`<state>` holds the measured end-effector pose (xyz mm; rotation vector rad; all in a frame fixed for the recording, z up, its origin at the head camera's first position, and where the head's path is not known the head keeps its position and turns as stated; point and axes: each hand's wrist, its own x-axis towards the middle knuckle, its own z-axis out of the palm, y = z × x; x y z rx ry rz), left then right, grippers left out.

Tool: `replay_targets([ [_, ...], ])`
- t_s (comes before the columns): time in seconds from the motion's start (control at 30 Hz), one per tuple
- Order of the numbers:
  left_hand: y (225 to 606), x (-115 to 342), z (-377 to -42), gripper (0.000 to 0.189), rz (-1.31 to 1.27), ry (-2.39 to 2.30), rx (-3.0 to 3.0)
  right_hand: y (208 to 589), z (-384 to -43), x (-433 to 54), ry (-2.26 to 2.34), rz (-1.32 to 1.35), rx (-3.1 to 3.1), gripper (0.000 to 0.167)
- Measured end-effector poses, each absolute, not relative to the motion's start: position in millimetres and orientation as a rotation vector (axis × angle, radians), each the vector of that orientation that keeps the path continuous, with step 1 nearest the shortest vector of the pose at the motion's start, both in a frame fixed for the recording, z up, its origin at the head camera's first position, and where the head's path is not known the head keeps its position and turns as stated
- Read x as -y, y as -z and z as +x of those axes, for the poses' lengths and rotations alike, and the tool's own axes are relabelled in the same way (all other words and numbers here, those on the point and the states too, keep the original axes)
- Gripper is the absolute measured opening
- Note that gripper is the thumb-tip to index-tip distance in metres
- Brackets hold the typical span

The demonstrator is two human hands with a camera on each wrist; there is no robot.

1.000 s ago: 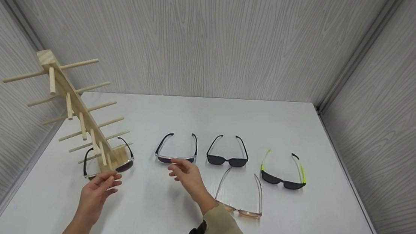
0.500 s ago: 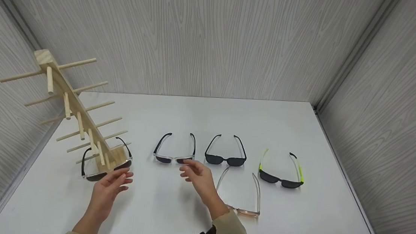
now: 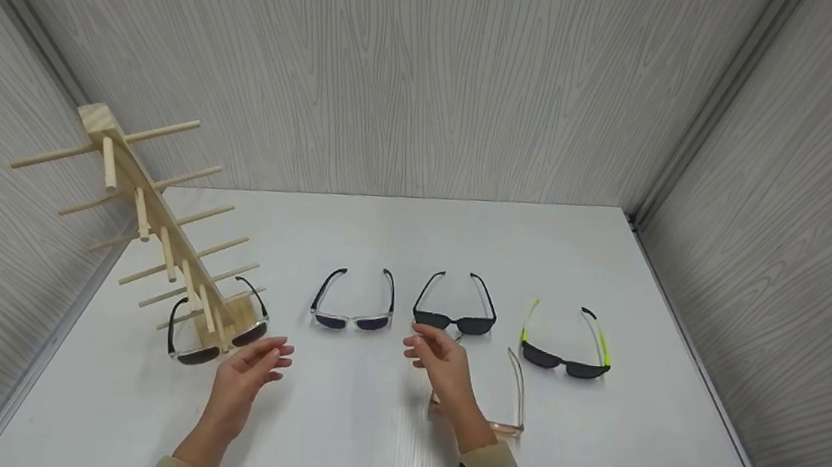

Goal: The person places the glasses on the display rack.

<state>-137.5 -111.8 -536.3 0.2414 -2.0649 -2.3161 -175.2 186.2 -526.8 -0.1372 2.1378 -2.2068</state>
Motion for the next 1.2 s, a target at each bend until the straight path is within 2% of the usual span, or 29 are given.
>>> replay_targets([
  [0.23,538,98,-139,0.03,0.213,2.346,2.093,531,-167,-204,2.223,-0.062,-2.168,0.033],
  [0.37,541,91,-137,0.032,0.214,2.362,2.1,535,-161,-215,2.242,-0.058,-2.169,0.034],
  [0.5,542,83,-139,0.033,0.155,2.391,2.1,536,-158,-231,2.237,-0.05,-2.236,0.038],
  [0.67,540,68,-143,0.031,0.06,2.436,2.105,533,-153,-255,2.25,0.044,-2.315,0.033],
  [0.97,515,47,-135,0.026,-0.076,2.492,2.109,528,-139,-284,2.216,0.155,-2.429,0.04],
  [1.2,512,29,-139,0.025,-0.104,2.502,2.129,523,-132,-306,2.218,0.246,-2.47,0.044],
])
